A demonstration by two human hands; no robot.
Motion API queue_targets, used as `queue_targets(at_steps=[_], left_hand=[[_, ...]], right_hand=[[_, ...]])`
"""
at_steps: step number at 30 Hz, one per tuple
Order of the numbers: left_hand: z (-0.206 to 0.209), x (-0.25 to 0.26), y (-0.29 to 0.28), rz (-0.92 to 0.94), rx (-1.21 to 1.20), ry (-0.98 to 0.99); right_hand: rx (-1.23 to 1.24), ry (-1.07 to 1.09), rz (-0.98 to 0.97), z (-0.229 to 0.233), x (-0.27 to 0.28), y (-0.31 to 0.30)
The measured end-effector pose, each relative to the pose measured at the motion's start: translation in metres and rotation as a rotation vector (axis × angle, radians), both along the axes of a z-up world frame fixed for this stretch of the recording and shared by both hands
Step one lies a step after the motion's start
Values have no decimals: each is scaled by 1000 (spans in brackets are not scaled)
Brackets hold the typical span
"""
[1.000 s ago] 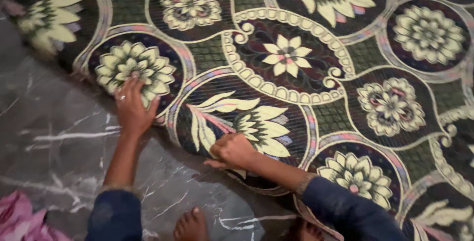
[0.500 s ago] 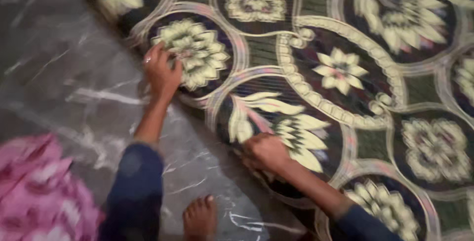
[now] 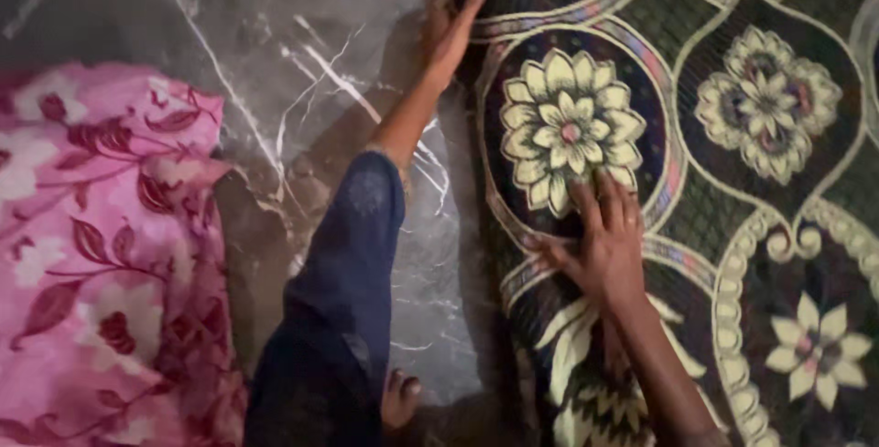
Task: The person, assisted by another individual, aligns and presses a fabric strip along the edge of a mattress by hand.
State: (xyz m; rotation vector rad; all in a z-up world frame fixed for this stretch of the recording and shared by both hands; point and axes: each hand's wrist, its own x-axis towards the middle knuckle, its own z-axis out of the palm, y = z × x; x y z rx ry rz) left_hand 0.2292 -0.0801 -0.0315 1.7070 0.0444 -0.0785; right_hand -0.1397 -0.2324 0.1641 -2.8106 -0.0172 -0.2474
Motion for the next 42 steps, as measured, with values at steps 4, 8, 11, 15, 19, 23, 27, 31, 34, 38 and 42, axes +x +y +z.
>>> queue_targets(at_steps=[4,8,11,15,19,23,27,31,34,38,42], left_hand=[[-30,49,-26,-27,-218,-219],[-79,103,-47,26,-283,-8],[-104,126,-52,97,-318,126],[-129,146,-53,-32,-394,213],[-122,170,-39,-208,-427,236],[-110,162,-35,-220,-368,295],[-89,143,-29,-215,-368,165],[-87,134,-34,-204,-209,100],[-85,130,-30,-68,15,60],[-96,121,-31,-23,312,144],[-114,107,-24,-6,382,-383]], right_hand=[[-131,38,-8,-23,84,-17],[-137,-9,-85,-38,106,-14],[-76,-26,-84,-40,107,-16],[-19,-62,-73,-44,107,-20],[12,-97,-76,-42,113,-20],[12,-73,-81,-39,113,-22],[5,-77,-91,-38,113,-21],[1,-62,-100,-37,109,-19],[25,-88,-87,-34,114,-21],[31,-100,-81,-27,118,-21],[35,-92,-100,-27,122,-21]])
